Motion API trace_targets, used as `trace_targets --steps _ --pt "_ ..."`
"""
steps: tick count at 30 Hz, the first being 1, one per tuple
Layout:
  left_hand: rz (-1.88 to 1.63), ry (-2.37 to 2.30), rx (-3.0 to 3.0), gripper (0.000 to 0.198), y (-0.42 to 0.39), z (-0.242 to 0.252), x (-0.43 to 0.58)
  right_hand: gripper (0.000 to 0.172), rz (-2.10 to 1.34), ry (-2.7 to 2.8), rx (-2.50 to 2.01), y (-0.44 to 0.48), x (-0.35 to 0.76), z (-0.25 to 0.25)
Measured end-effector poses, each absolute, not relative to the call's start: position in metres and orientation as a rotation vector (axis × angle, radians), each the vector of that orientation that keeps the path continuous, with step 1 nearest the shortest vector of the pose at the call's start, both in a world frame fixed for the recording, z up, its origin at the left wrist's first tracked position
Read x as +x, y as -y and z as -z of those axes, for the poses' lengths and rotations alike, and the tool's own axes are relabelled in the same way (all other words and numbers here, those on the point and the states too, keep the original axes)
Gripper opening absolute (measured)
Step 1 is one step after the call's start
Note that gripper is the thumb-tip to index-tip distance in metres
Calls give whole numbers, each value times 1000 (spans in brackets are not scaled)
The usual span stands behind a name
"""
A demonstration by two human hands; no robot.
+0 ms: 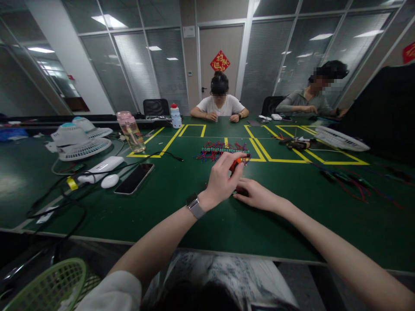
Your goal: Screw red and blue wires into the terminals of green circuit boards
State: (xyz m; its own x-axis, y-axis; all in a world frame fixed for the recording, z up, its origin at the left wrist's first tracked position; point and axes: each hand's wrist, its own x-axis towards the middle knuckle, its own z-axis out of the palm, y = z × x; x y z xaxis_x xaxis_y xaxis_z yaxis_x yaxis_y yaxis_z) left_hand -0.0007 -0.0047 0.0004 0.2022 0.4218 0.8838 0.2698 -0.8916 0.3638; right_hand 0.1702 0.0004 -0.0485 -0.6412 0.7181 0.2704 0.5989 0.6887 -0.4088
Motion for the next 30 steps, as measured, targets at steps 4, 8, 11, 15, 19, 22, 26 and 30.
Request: trace_targets --steps 4,8,11,15,19,22,26,30 --pt "-1734 -691 2287 30 3 -1 -3 15 -393 2501 -1027 1 170 45" --pt "-1759 -662 2273 33 3 -1 -3 14 -394 2503 -1041 2 170 45" --pt "-1774 -660 2285 32 3 -1 -2 17 -403 2496 -1043 1 170 46" --pt "-1791 -703 2315 26 4 -3 -1 19 -409 2486 -1031 1 170 47" --pt "-1814 -719 2315 19 4 -3 -1 16 -384 2497 -1053 1 170 47" --pt "-1855 -722 2316 15 3 -2 0 14 -367 2499 -1060 1 171 47" --pt "-1868 -745 2316 18 3 0 -1 14 -364 2502 -1044 0 171 48" --pt "-1796 -746 2333 31 4 -1 -2 16 -376 2498 -1031 0 170 48"
